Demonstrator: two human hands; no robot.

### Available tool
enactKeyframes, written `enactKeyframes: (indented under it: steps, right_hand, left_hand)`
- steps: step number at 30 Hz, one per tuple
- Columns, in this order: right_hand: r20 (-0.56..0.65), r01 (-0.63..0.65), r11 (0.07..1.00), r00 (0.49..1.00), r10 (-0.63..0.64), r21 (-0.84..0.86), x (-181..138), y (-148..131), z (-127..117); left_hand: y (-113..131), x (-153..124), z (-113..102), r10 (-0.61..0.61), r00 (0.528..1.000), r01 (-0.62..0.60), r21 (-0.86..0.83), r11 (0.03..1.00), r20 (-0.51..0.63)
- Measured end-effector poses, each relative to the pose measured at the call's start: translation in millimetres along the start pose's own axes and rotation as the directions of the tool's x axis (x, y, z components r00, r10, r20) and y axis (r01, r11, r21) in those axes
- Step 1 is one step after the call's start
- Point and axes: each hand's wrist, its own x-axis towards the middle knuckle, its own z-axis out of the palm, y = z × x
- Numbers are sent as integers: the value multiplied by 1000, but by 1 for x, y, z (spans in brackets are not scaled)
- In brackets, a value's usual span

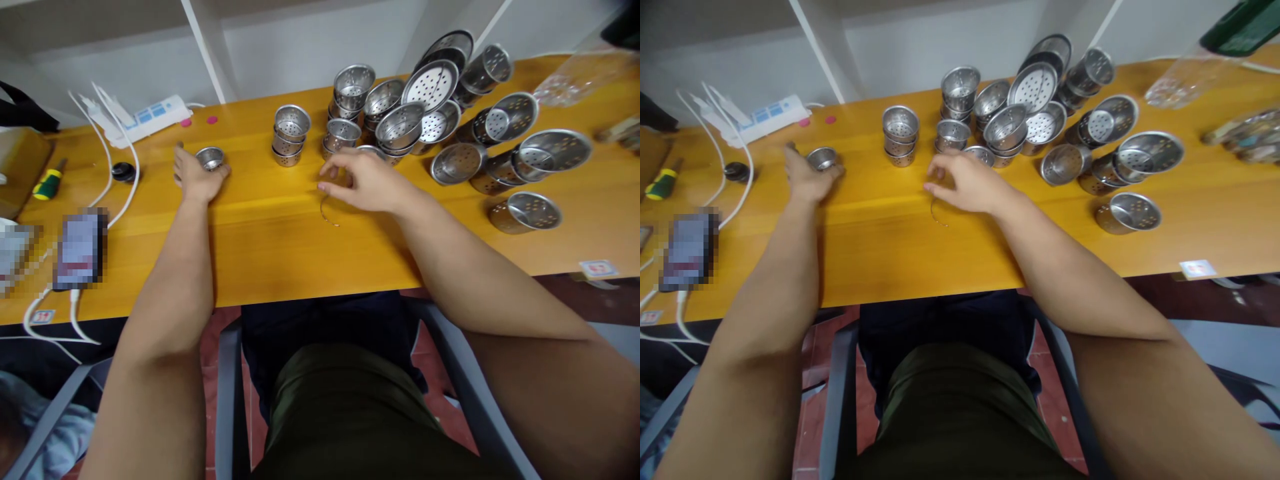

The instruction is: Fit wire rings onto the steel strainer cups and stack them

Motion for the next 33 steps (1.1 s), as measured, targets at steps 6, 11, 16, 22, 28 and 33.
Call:
enactKeyframes:
  steps: [6, 11, 16, 22, 28, 33]
  right_hand:
    - [-173, -14, 998, 985, 4, -59, 25, 0, 1]
    - [-143, -28, 986, 990, 4, -164, 87, 15, 13]
    - [-149, -38, 980, 989, 9, -196, 111, 8, 18]
    - [-28, 173, 970, 983, -181, -170, 61, -50, 14]
    - [189, 350, 936, 923, -336, -41, 36, -67, 3]
    - [214, 381, 918, 893, -397, 112, 32, -61, -16]
  left_hand:
    - [12, 6, 13, -121, 823, 183, 57, 981, -556]
    - [67, 13, 46, -12, 966, -12, -90, 996, -259]
    - [95, 12, 63, -50, 988, 19, -206, 978, -145]
    - [113, 15, 59, 82, 991, -97, -151, 984, -104]
    - [142, 5, 70, 149, 989, -140, -294, 946, 7]
    - [163, 2, 62, 155, 975, -95, -338, 936, 157]
